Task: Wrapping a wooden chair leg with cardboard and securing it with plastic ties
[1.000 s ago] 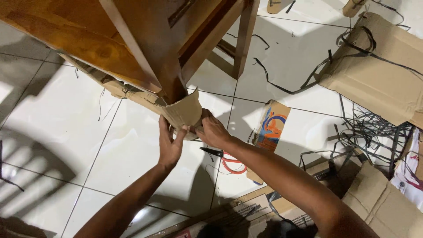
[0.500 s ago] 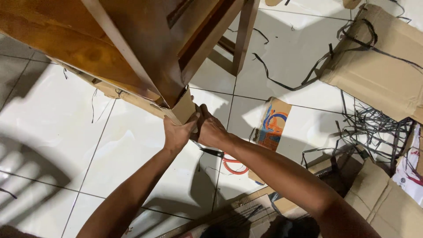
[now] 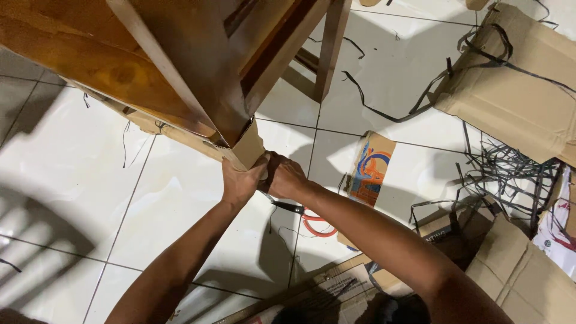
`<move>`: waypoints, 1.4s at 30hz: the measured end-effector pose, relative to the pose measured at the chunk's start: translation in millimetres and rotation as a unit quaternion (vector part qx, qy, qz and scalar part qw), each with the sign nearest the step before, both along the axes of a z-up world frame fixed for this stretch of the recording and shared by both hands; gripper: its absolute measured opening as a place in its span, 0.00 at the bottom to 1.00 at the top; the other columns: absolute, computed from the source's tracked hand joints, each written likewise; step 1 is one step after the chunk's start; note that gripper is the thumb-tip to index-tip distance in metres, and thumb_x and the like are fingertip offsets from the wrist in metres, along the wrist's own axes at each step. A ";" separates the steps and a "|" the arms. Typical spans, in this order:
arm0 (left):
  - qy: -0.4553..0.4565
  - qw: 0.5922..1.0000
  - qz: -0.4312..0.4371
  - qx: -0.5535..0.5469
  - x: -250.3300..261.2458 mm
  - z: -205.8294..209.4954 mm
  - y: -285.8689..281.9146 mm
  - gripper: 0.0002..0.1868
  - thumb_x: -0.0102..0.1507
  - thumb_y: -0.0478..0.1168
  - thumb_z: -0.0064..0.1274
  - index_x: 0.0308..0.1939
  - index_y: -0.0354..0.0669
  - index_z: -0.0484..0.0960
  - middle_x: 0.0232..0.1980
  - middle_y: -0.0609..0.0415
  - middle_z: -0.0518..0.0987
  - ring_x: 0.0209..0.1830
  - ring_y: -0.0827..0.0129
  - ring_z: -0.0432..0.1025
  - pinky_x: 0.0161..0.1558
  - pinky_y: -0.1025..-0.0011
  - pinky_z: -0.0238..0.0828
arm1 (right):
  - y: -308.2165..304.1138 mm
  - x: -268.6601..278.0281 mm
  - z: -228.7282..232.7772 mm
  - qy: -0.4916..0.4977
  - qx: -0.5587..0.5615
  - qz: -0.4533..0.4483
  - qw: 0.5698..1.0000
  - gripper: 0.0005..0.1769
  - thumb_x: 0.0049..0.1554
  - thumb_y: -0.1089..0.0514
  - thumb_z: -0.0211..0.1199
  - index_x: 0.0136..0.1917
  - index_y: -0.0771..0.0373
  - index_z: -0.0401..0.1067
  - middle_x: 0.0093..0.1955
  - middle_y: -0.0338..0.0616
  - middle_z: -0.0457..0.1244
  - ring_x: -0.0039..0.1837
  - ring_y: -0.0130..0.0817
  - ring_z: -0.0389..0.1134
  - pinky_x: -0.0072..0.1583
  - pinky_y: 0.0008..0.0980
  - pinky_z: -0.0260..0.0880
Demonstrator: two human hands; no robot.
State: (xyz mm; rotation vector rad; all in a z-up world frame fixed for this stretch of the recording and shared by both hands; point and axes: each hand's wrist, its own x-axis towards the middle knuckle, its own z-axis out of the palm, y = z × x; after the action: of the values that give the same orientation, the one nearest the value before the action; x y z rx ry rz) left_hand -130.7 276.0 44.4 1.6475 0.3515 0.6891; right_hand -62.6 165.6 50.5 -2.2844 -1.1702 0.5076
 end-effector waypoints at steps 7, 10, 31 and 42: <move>0.011 0.998 -0.043 0.053 -0.6 -17.8 21.0 0.18 0.50 0.30 0.71 0.43 0.33 0.86 0.39 0.42 0.85 0.42 0.61 0.78 0.51 0.52 0.74 | 1.8 1.4 24.9 0.036 -0.021 -0.008 0.999 0.33 0.56 0.35 0.51 0.57 0.65 0.75 0.55 0.55 0.70 0.60 0.57 0.70 0.59 0.53 0.72; 0.013 0.995 -0.064 0.081 1.3 -3.2 15.5 0.17 0.52 0.28 0.66 0.45 0.31 0.84 0.42 0.41 0.84 0.46 0.56 0.78 0.55 0.48 0.72 | -4.9 -1.7 70.4 0.070 -0.060 0.012 0.996 0.34 0.57 0.35 0.49 0.54 0.67 0.77 0.54 0.58 0.70 0.60 0.60 0.70 0.60 0.56 0.71; -0.013 0.989 -0.110 0.102 2.9 -24.5 36.5 0.14 0.55 0.28 0.65 0.44 0.39 0.82 0.43 0.47 0.83 0.45 0.61 0.79 0.62 0.56 0.72 | -181.5 -52.1 -136.4 -0.141 -0.069 0.134 0.978 0.25 0.55 0.49 0.66 0.58 0.63 0.61 0.55 0.47 0.54 0.62 0.49 0.57 0.58 0.44 0.65; -0.022 0.987 -0.107 0.120 1.8 -2.5 28.3 0.12 0.57 0.25 0.63 0.43 0.39 0.82 0.41 0.49 0.83 0.43 0.65 0.78 0.60 0.62 0.72 | -366.7 19.7 -151.3 -0.160 -0.194 0.016 0.968 0.17 0.54 0.57 0.63 0.57 0.52 0.70 0.51 0.38 0.62 0.57 0.39 0.69 0.48 0.35 0.77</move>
State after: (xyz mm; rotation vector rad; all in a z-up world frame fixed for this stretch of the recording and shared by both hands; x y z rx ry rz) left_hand -128.9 304.3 41.9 1.8632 0.0583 0.6230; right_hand -42.9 -201.1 -100.8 -2.7671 -1.3584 0.4168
